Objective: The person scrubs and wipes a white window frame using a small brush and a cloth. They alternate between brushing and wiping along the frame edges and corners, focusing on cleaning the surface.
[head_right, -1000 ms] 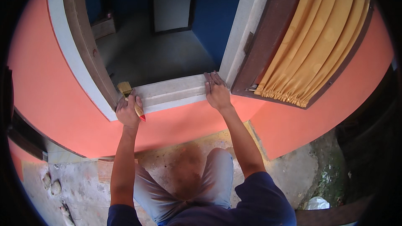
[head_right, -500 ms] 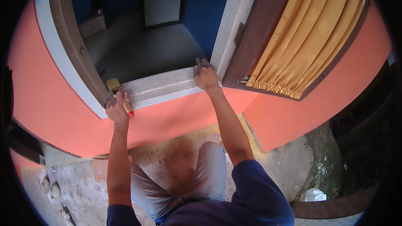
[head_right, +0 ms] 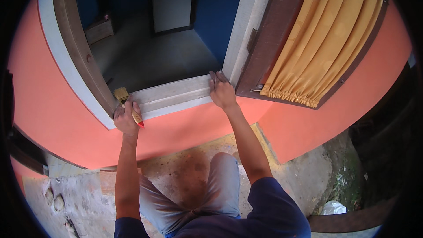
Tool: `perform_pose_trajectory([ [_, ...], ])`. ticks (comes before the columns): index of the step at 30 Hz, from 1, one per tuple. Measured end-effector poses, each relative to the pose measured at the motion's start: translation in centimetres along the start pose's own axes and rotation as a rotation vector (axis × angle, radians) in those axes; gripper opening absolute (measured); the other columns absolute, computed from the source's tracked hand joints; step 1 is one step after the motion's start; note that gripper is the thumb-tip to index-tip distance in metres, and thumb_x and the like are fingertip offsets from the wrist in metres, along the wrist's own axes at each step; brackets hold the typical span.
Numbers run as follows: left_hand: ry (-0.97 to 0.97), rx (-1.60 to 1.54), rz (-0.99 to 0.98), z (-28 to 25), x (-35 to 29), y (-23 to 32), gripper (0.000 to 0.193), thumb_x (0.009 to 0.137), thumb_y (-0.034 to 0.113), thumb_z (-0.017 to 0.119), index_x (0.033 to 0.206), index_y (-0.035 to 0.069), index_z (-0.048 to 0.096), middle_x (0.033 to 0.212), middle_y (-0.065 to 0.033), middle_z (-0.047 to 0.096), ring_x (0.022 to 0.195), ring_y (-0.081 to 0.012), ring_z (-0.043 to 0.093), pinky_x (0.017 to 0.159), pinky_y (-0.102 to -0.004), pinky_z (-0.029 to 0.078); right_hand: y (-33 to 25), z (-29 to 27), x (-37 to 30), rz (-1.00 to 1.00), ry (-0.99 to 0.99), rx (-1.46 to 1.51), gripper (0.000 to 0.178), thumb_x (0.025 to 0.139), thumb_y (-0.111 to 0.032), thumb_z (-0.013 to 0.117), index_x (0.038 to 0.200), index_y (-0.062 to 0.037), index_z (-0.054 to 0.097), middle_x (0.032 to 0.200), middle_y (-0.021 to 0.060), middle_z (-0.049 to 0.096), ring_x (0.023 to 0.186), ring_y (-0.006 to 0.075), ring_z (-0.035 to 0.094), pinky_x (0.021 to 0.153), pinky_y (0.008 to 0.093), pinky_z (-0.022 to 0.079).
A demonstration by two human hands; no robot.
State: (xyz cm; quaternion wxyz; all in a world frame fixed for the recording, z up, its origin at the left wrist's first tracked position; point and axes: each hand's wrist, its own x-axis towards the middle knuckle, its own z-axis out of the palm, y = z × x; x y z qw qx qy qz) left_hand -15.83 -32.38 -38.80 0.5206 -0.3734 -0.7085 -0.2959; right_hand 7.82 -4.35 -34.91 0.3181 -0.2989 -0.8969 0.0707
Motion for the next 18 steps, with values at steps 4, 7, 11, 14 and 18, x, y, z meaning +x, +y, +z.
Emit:
perform_pose_trajectory([
  [4, -0.086, -0.055, -0.066, 0.2, 0.4, 0.8, 0.019, 0.095, 0.022, 0.064, 0.106, 0.012, 0.075, 0.065, -0.0106, 0.066, 0.062, -0.0288, 0.067, 0.068, -0.0408, 0.057, 2.4, 1.3, 3.7, -0.058, -0.072, -0.056, 0.047, 0.107, -0.025, 0.041, 0.142, 0.0022, 0.058, 0.142, 0.0286, 0.06, 0.137, 0.043, 0.053, 0.118, 0.049, 0.041],
  [7, -0.093, -0.064, -0.084, -0.1, -0.2, 0.2, 0.019, 0.095, 0.022, 0.064, 0.106, 0.012, 0.075, 0.066, -0.0098, 0.066, 0.062, -0.0281, 0.067, 0.07, -0.0406, 0.058, 1.6, 2.1, 0.8, -0.041, 0.089, -0.047, 0.047, 0.107, -0.026, 0.042, 0.14, 0.0024, 0.06, 0.14, 0.0289, 0.06, 0.137, 0.0422, 0.053, 0.117, 0.0482, 0.042],
  [11, -0.035, -0.012, -0.029, 0.1, 0.1, -0.1, 0.019, 0.094, 0.021, 0.065, 0.106, 0.011, 0.075, 0.067, -0.0097, 0.067, 0.064, -0.0275, 0.068, 0.074, -0.0406, 0.059, 1.2, 2.0, 0.3, -0.092, 0.104, -0.095, 0.045, 0.105, -0.024, 0.045, 0.137, 0.003, 0.062, 0.135, 0.0283, 0.064, 0.135, 0.0414, 0.055, 0.116, 0.0471, 0.042],
  [14, -0.082, -0.066, -0.058, -0.1, 0.4, 1.2, 0.02, 0.093, 0.021, 0.065, 0.107, 0.011, 0.075, 0.069, -0.0109, 0.068, 0.067, -0.029, 0.07, 0.077, -0.0411, 0.06, 3.2, 2.3, 2.8, -0.095, 0.057, -0.108, 0.043, 0.103, -0.021, 0.047, 0.136, 0.0031, 0.062, 0.134, 0.0277, 0.065, 0.134, 0.0409, 0.056, 0.116, 0.0463, 0.043],
  [18, -0.085, -0.023, -0.048, -0.2, -0.2, 0.3, 0.02, 0.093, 0.019, 0.064, 0.107, 0.01, 0.075, 0.069, -0.0117, 0.068, 0.067, -0.0298, 0.07, 0.078, -0.0412, 0.06, 1.2, 2.5, 1.0, -0.135, 0.116, -0.091, 0.045, 0.104, -0.022, 0.046, 0.139, 0.0028, 0.06, 0.139, 0.0284, 0.062, 0.137, 0.0401, 0.054, 0.117, 0.0463, 0.042],
])
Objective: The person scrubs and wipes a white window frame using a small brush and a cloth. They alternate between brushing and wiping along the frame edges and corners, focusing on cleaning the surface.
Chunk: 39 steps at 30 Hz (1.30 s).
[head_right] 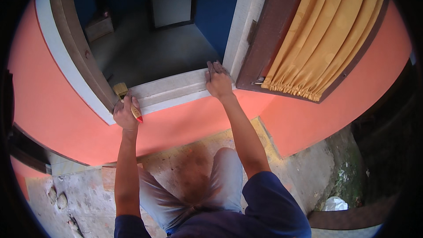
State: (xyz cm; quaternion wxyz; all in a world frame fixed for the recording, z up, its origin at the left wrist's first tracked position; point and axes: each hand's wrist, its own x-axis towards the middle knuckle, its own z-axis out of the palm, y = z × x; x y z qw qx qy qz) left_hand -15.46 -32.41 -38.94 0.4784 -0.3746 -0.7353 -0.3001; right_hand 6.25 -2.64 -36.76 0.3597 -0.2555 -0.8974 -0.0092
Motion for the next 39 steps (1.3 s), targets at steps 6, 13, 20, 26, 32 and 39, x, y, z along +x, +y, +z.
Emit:
perform_pose_trajectory([
  [6, 0.007, -0.015, 0.008, 0.6, 0.0, 0.5, 0.022, 0.092, 0.02, 0.064, 0.107, 0.009, 0.076, 0.07, -0.012, 0.069, 0.068, -0.0301, 0.07, 0.079, -0.0411, 0.06, -0.2, -1.7, -0.2, 0.089, -0.11, 0.022, 0.048, 0.106, -0.025, 0.044, 0.145, 0.0001, 0.056, 0.144, 0.0258, 0.059, 0.143, 0.0371, 0.048, 0.122, 0.0463, 0.036],
  [13, -0.019, 0.007, -0.022, 0.0, -0.4, -0.5, 0.021, 0.092, 0.021, 0.065, 0.107, 0.011, 0.076, 0.073, -0.0123, 0.07, 0.069, -0.0303, 0.07, 0.08, -0.0421, 0.06, -4.4, -0.7, -2.3, -0.053, -0.101, 0.129, 0.049, 0.108, -0.029, 0.043, 0.149, -0.0043, 0.055, 0.151, 0.0236, 0.054, 0.148, 0.0324, 0.044, 0.125, 0.0448, 0.031],
  [20, 0.039, -0.018, -0.017, 0.9, 0.1, 0.4, 0.02, 0.093, 0.021, 0.064, 0.106, 0.012, 0.076, 0.073, -0.0125, 0.071, 0.072, -0.031, 0.072, 0.08, -0.0421, 0.06, -5.8, 0.5, -2.8, -0.001, -0.004, -0.064, 0.049, 0.107, -0.027, 0.045, 0.147, -0.0007, 0.055, 0.151, 0.0239, 0.054, 0.147, 0.0338, 0.045, 0.124, 0.0443, 0.032],
  [26, -0.007, -0.019, -0.033, 0.3, -0.2, 0.3, 0.02, 0.092, 0.02, 0.064, 0.106, 0.01, 0.076, 0.074, -0.0125, 0.071, 0.073, -0.031, 0.072, 0.083, -0.0421, 0.06, -4.6, -2.0, -1.3, 0.022, -0.049, 0.021, 0.049, 0.106, -0.027, 0.046, 0.144, 0.0012, 0.057, 0.15, 0.022, 0.056, 0.147, 0.032, 0.046, 0.123, 0.044, 0.034],
  [32, 0.022, -0.025, -0.006, 0.6, -0.2, 0.1, 0.02, 0.092, 0.019, 0.065, 0.105, 0.01, 0.075, 0.075, -0.0135, 0.071, 0.074, -0.0328, 0.072, 0.083, -0.043, 0.06, -10.9, 2.4, -1.6, -0.05, 0.001, 0.076, 0.05, 0.107, -0.029, 0.043, 0.146, -0.0005, 0.057, 0.15, 0.0215, 0.056, 0.149, 0.032, 0.043, 0.123, 0.047, 0.032],
  [39, 0.015, -0.026, -0.027, 0.2, -0.2, 0.2, 0.02, 0.091, 0.019, 0.065, 0.105, 0.01, 0.075, 0.073, -0.0119, 0.071, 0.07, -0.0309, 0.071, 0.082, -0.0414, 0.061, -3.4, -0.6, -2.0, 0.047, -0.014, -0.011, 0.051, 0.108, -0.029, 0.041, 0.149, -0.0021, 0.054, 0.152, 0.0213, 0.055, 0.149, 0.0318, 0.043, 0.122, 0.0468, 0.033],
])
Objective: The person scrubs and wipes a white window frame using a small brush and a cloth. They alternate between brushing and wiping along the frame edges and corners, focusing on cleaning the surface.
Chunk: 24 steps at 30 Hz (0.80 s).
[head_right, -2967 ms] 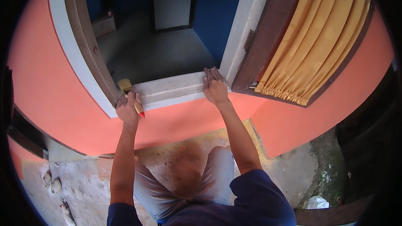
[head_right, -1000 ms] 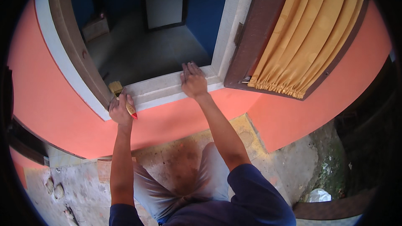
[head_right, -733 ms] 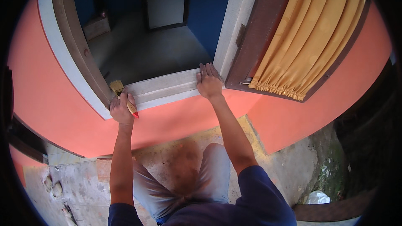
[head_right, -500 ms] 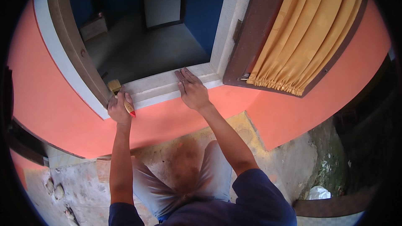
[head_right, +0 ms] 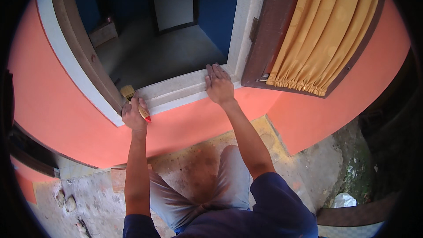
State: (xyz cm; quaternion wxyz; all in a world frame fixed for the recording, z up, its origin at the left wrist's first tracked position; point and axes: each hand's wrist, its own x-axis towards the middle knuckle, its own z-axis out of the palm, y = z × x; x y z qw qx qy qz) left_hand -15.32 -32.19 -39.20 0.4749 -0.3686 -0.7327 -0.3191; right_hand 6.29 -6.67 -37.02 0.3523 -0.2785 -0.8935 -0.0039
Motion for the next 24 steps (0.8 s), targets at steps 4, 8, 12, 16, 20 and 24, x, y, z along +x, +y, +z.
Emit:
perform_pose_trajectory([
  [4, 0.051, 0.017, 0.029, 0.7, 0.2, 0.4, 0.02, 0.091, 0.019, 0.065, 0.106, 0.011, 0.076, 0.072, -0.0117, 0.07, 0.069, -0.0305, 0.07, 0.082, -0.0415, 0.061, -3.8, 1.7, 0.4, 0.097, 0.031, -0.144, 0.053, 0.107, -0.031, 0.041, 0.149, -0.0016, 0.054, 0.152, 0.02, 0.055, 0.149, 0.0322, 0.042, 0.124, 0.0473, 0.03],
  [8, 0.021, 0.018, 0.012, 0.3, 0.2, 0.1, 0.021, 0.09, 0.019, 0.065, 0.106, 0.011, 0.076, 0.072, -0.0117, 0.07, 0.069, -0.0301, 0.071, 0.083, -0.0414, 0.061, -12.6, 2.9, -1.1, -0.136, 0.007, 0.074, 0.051, 0.106, -0.027, 0.043, 0.148, -0.0004, 0.054, 0.151, 0.0195, 0.056, 0.149, 0.0313, 0.043, 0.124, 0.0446, 0.03],
  [12, 0.018, 0.009, -0.006, 0.1, -0.3, -0.4, 0.021, 0.091, 0.019, 0.065, 0.106, 0.011, 0.076, 0.072, -0.0118, 0.07, 0.069, -0.0303, 0.071, 0.082, -0.0416, 0.061, -5.9, 0.7, -0.2, -0.072, -0.08, 0.102, 0.048, 0.106, -0.026, 0.044, 0.147, -0.0038, 0.055, 0.151, 0.0204, 0.055, 0.148, 0.0306, 0.044, 0.123, 0.0447, 0.033],
  [16, 0.047, 0.01, 0.017, 0.8, 0.0, 0.2, 0.021, 0.092, 0.02, 0.064, 0.106, 0.011, 0.076, 0.071, -0.0122, 0.07, 0.069, -0.0308, 0.071, 0.08, -0.0421, 0.06, -0.2, -0.5, 0.4, 0.119, -0.013, -0.017, 0.049, 0.106, -0.027, 0.043, 0.148, -0.0036, 0.055, 0.152, 0.0215, 0.054, 0.149, 0.0316, 0.043, 0.124, 0.0452, 0.031],
  [20, 0.061, -0.004, 0.042, 0.6, 0.5, 0.6, 0.02, 0.092, 0.02, 0.065, 0.106, 0.01, 0.076, 0.071, -0.0128, 0.07, 0.07, -0.031, 0.071, 0.078, -0.0424, 0.06, -10.8, 3.4, -0.4, -0.025, 0.042, 0.057, 0.05, 0.106, -0.027, 0.044, 0.147, -0.0011, 0.056, 0.15, 0.022, 0.057, 0.148, 0.0325, 0.044, 0.124, 0.0454, 0.033],
  [24, 0.041, -0.002, 0.026, 0.2, 0.1, -0.7, 0.019, 0.092, 0.021, 0.066, 0.107, 0.014, 0.075, 0.069, -0.0106, 0.067, 0.065, -0.03, 0.068, 0.071, -0.042, 0.058, -14.0, 2.8, -0.8, -0.185, -0.044, 0.247, 0.047, 0.106, -0.026, 0.045, 0.145, -0.0022, 0.058, 0.146, 0.0208, 0.06, 0.145, 0.0309, 0.048, 0.122, 0.0445, 0.035],
])
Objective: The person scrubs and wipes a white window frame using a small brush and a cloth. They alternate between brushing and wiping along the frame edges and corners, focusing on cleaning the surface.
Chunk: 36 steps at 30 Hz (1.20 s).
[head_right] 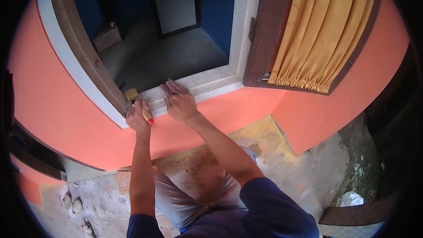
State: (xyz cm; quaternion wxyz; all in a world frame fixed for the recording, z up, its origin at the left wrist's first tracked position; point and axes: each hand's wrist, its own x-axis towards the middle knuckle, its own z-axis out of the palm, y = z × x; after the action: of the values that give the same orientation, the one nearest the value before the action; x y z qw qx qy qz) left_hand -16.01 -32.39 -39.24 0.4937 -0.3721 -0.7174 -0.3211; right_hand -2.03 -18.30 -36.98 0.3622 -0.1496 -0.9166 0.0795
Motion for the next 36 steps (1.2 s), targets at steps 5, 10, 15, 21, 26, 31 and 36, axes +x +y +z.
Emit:
perform_pose_trajectory([
  [5, -0.029, -0.009, -0.018, 0.3, -0.4, 0.3, 0.022, 0.09, 0.02, 0.066, 0.107, 0.01, 0.075, 0.068, -0.0126, 0.067, 0.067, -0.031, 0.069, 0.078, -0.042, 0.06, 13.0, -6.9, -1.7, 0.233, 0.018, -0.244, 0.048, 0.106, -0.025, 0.042, 0.148, -0.0062, 0.055, 0.15, 0.02, 0.056, 0.146, 0.032, 0.046, 0.121, 0.0448, 0.035],
  [10, 0.038, 0.02, 0.043, 0.2, 0.1, 1.3, 0.02, 0.09, 0.019, 0.066, 0.105, 0.01, 0.075, 0.069, -0.0113, 0.066, 0.066, -0.0297, 0.068, 0.077, -0.0413, 0.06, 9.7, -3.4, -1.1, 0.28, 0.182, -0.334, 0.047, 0.103, -0.023, 0.047, 0.142, 0.0007, 0.06, 0.147, 0.0226, 0.059, 0.147, 0.0317, 0.046, 0.122, 0.0457, 0.033],
  [15, -0.043, 0.014, 0.008, 0.0, 0.1, 0.7, 0.018, 0.091, 0.019, 0.066, 0.104, 0.011, 0.074, 0.071, -0.0098, 0.067, 0.067, -0.0285, 0.068, 0.076, -0.0407, 0.059, -1.0, 0.9, 0.3, 0.014, 0.077, -0.092, 0.046, 0.104, -0.021, 0.047, 0.144, -0.0023, 0.059, 0.147, 0.0194, 0.059, 0.145, 0.0297, 0.048, 0.122, 0.0439, 0.034],
  [21, -0.134, -0.022, -0.045, -0.9, 0.2, 0.5, 0.023, 0.093, 0.025, 0.067, 0.109, 0.011, 0.074, 0.073, -0.0117, 0.068, 0.072, -0.0297, 0.069, 0.078, -0.042, 0.059, 10.6, -5.2, -1.4, 0.151, 0.014, -0.201, 0.047, 0.105, -0.024, 0.045, 0.146, -0.0052, 0.056, 0.15, 0.0192, 0.056, 0.148, 0.0302, 0.044, 0.123, 0.0448, 0.033],
  [26, -0.185, -0.053, -0.064, -1.4, 1.2, 2.0, 0.032, 0.096, 0.035, 0.066, 0.114, 0.01, 0.073, 0.084, -0.0164, 0.073, 0.088, -0.0348, 0.072, 0.089, -0.0455, 0.057, 12.7, -5.1, -1.2, 0.343, 0.168, -0.411, 0.046, 0.103, -0.023, 0.047, 0.142, -0.0019, 0.06, 0.149, 0.0204, 0.058, 0.146, 0.0314, 0.046, 0.12, 0.0465, 0.036],
  [31, -0.299, -0.078, -0.121, -1.9, 1.9, 2.5, 0.033, 0.099, 0.036, 0.064, 0.115, 0.009, 0.072, 0.09, -0.0194, 0.075, 0.094, -0.038, 0.072, 0.091, -0.046, 0.056, -1.1, 1.6, 0.3, 0.03, 0.125, -0.087, 0.047, 0.101, -0.023, 0.051, 0.14, 0.0001, 0.062, 0.144, 0.0203, 0.062, 0.145, 0.0317, 0.049, 0.122, 0.0459, 0.034],
  [36, -0.626, -0.028, -0.246, -3.6, 5.7, 2.2, 0.031, 0.099, 0.036, 0.064, 0.116, 0.011, 0.07, 0.09, -0.0188, 0.075, 0.095, -0.0376, 0.072, 0.087, -0.047, 0.057, 4.8, -1.6, -0.5, -0.016, 0.059, -0.033, 0.045, 0.102, -0.021, 0.048, 0.14, -0.0021, 0.063, 0.144, 0.0193, 0.062, 0.144, 0.0309, 0.05, 0.121, 0.0448, 0.035],
])
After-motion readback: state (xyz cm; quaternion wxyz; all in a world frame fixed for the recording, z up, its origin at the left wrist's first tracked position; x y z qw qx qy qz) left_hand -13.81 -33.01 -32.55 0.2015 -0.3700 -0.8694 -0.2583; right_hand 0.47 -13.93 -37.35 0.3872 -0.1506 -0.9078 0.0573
